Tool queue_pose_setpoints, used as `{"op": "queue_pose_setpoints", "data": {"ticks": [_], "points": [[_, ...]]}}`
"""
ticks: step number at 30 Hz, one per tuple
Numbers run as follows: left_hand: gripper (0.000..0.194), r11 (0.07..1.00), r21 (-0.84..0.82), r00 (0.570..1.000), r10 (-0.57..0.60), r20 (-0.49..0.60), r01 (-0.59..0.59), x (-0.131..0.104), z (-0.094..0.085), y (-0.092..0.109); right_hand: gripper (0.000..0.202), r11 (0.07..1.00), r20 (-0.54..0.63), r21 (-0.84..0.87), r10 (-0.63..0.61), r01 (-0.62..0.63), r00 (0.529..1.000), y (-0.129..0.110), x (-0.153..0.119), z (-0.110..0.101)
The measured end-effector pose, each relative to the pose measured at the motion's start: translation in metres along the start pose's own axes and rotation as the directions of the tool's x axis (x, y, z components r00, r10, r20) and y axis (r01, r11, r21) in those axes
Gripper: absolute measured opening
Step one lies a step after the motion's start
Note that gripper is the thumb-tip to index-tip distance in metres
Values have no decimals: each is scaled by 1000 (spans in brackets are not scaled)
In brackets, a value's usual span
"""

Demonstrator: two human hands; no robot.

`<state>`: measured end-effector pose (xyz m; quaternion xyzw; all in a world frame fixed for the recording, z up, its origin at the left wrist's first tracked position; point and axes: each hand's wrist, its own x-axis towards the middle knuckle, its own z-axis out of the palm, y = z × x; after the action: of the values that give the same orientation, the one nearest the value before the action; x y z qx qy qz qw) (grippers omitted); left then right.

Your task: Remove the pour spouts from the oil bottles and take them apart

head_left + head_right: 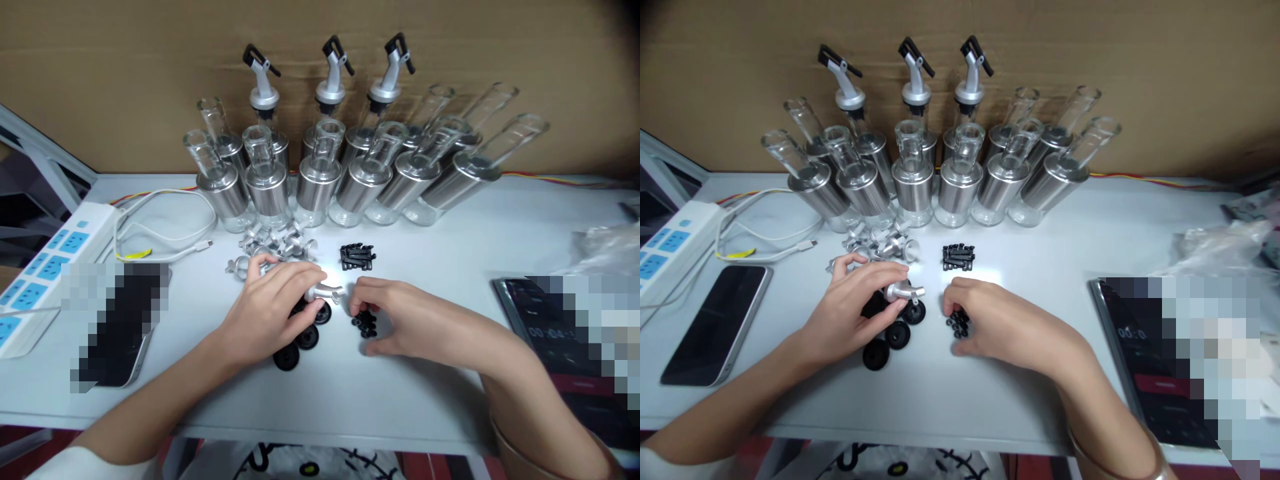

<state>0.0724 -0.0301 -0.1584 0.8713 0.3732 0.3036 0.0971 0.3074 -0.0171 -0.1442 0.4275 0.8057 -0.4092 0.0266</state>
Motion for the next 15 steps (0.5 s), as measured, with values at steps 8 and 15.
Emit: {"op": "queue_pose_setpoints", "data": {"ticks": [8,15], "points": [[18,1000,-14,1000,-1,-1,1,0,0,0,26,999,-14,-42,4,-5,1000,0,0,0],[18,1000,-12,1000,-4,-3,4,0,-1,0,31,996,-25,-73,53,-55,998,0,-2,0]]}}
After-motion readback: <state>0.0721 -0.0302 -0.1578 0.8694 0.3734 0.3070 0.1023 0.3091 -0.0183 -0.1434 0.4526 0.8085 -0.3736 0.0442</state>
